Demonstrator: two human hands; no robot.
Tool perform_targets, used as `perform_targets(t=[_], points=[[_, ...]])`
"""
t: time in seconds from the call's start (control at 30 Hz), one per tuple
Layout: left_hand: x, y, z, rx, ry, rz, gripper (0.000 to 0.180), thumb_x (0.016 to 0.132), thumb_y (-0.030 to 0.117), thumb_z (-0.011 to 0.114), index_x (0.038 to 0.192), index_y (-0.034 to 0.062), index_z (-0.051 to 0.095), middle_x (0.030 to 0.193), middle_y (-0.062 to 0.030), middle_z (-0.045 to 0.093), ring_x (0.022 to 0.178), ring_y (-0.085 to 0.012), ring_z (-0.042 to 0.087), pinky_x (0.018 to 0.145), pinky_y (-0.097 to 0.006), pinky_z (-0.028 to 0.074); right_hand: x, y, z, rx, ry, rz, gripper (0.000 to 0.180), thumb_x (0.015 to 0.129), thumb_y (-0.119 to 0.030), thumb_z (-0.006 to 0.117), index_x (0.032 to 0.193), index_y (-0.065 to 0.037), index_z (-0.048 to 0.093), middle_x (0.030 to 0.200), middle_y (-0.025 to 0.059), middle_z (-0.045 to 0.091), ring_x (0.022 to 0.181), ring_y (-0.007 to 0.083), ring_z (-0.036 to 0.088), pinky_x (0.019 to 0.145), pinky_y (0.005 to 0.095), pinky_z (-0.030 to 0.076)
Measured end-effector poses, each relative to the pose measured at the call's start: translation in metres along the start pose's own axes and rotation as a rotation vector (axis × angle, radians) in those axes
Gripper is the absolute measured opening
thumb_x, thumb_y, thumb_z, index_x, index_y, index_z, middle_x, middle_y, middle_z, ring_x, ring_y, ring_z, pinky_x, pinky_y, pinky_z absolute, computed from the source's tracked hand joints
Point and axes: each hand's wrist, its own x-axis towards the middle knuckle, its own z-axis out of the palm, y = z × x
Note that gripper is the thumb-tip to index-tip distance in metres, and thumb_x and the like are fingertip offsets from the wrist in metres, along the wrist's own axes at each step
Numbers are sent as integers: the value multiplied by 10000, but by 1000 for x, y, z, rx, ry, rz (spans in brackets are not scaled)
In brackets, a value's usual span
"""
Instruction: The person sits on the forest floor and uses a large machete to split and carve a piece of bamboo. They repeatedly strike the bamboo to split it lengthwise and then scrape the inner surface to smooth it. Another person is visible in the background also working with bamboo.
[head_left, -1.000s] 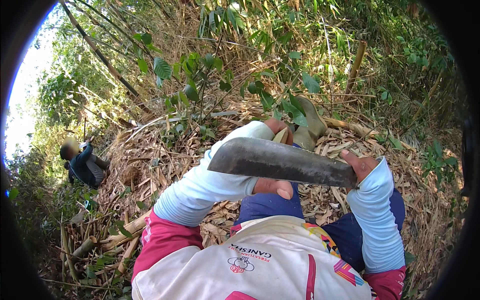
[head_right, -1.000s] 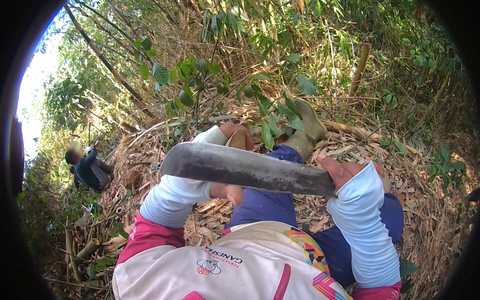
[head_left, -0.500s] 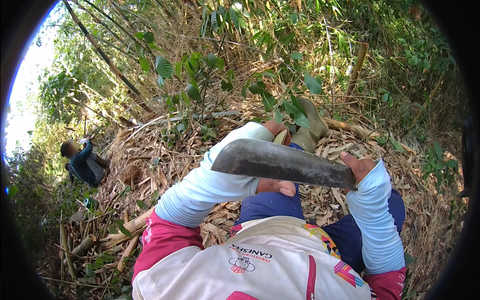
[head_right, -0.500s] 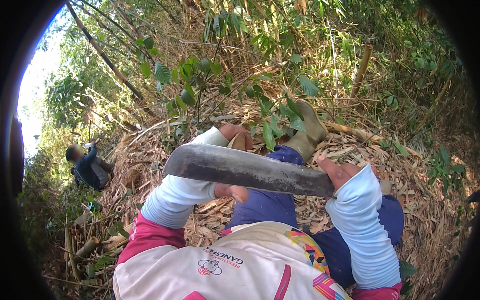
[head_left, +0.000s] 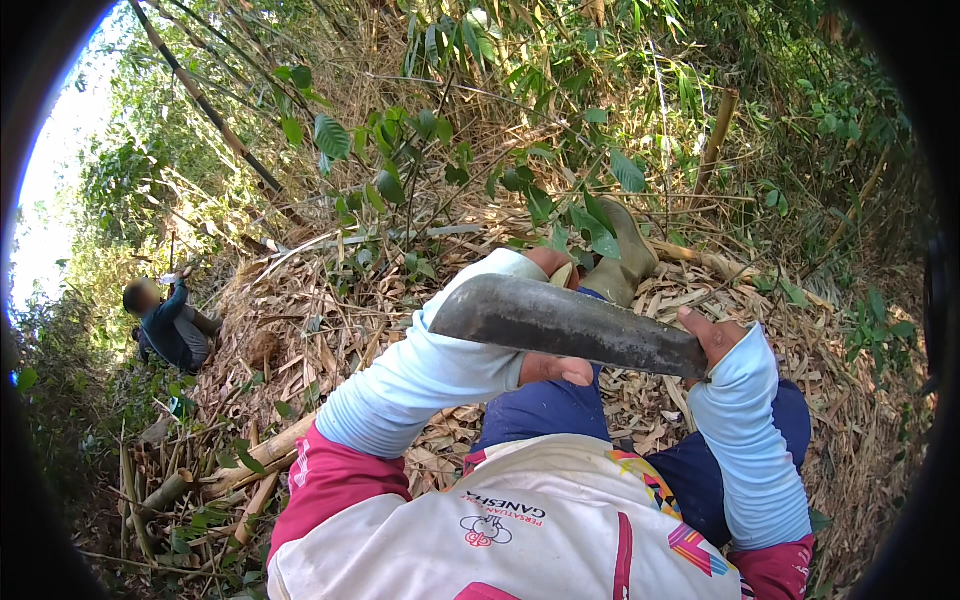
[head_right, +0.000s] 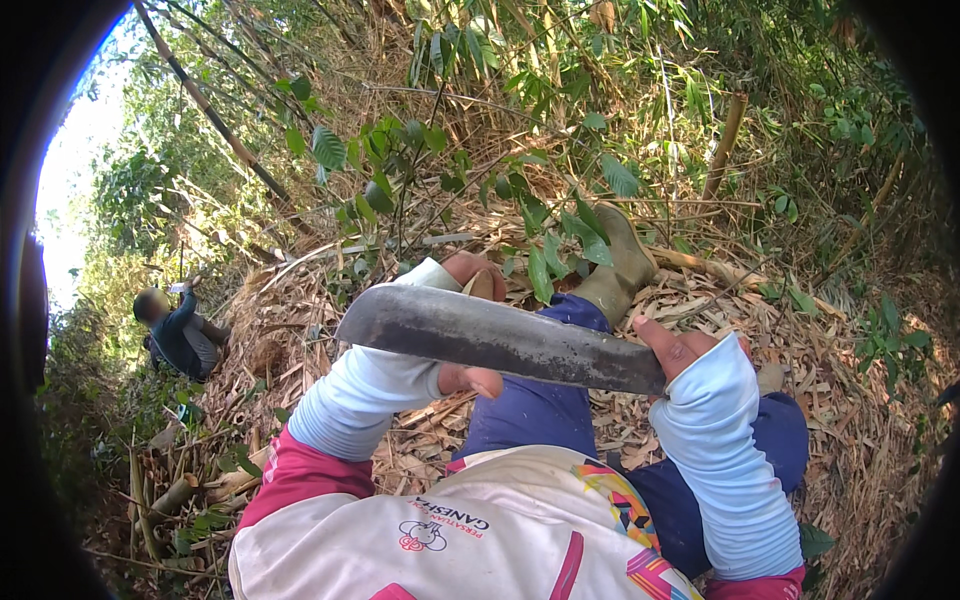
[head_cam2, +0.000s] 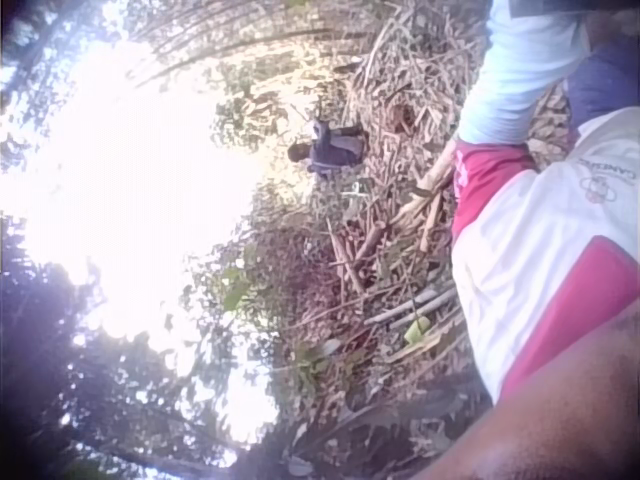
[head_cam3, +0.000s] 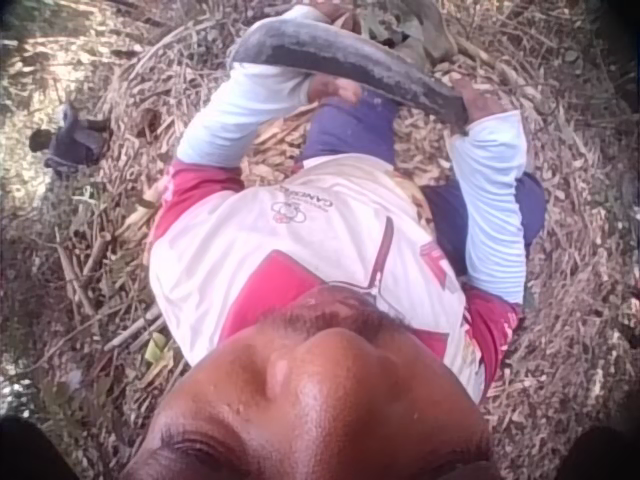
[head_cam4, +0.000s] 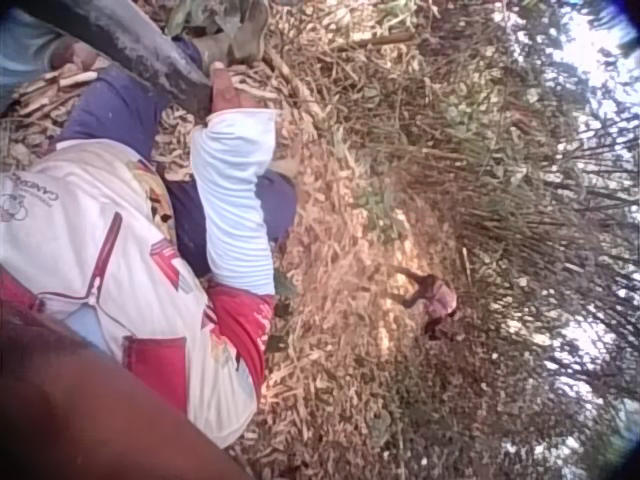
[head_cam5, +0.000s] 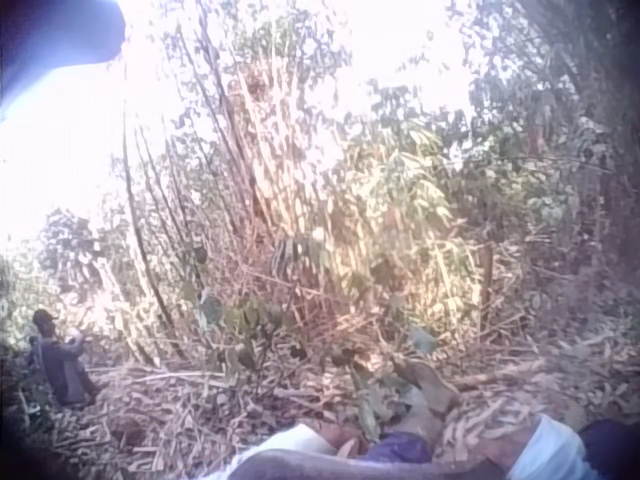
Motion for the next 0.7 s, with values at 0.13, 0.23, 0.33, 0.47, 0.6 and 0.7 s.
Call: perform_targets(t=[0.13, 0.23, 0.33, 0.47, 0.6, 0.7], points=[[2, 1, 1, -92, -26, -30, 374, 753, 293, 809, 1011, 53, 682, 978, -140, 666, 838, -278, 638, 778, -362, 487, 0, -1, 1, 34, -86, 120, 660, 579, -15, 724, 1200, -193, 590, 740, 72, 563, 693, 299, 564, 665, 409, 431], [-7, -1, 16, -248, 61, -103, 313, 811, 150, 767, 1067, 18, 642, 981, -81, 680, 892, -150, 634, 804, -308, 487, -1, 1, 6, 49, -16, 70, 721, 555, 42, 708, 1215, -217, 578, 755, 75, 549, 677, 266, 550, 622, 380, 436], [-4, -6, 14, -217, 64, -9, 380, 782, 229, 797, 1058, 16, 645, 945, -90, 656, 828, -195, 619, 751, -327, 478, -2, -4, 6, 29, -19, 63, 720, 565, 34, 706, 1224, -220, 565, 725, 69, 535, 653, 265, 541, 605, 380, 433], [5, -10, -1, 4, -54, 9, 626, 636, 461, 854, 1018, 23, 621, 812, -87, 526, 726, -255, 533, 631, -360, 413, -1, 0, 5, 16, -3, -32, 715, 554, 30, 713, 1211, -213, 573, 699, 65, 518, 622, 265, 522, 580, 388, 420], [8, 2, -6, 59, -48, -62, 669, 594, 515, 856, 970, 31, 588, 794, -91, 515, 722, -271, 535, 629, -360, 416, 0, -1, 5, 45, 52, -76, 718, 525, 34, 734, 1192, -189, 587, 696, 64, 507, 605, 264, 506, 563, 385, 407], [7, 5, -7, 101, -55, -87, 695, 579, 535, 855, 964, 29, 574, 782, -95, 517, 704, -286, 532, 620, -363, 418, 2, -1, 3, 42, 74, -97, 732, 507, 35, 748, 1189, -177, 588, 697, 62, 504, 598, 264, 501, 557, 381, 403]])
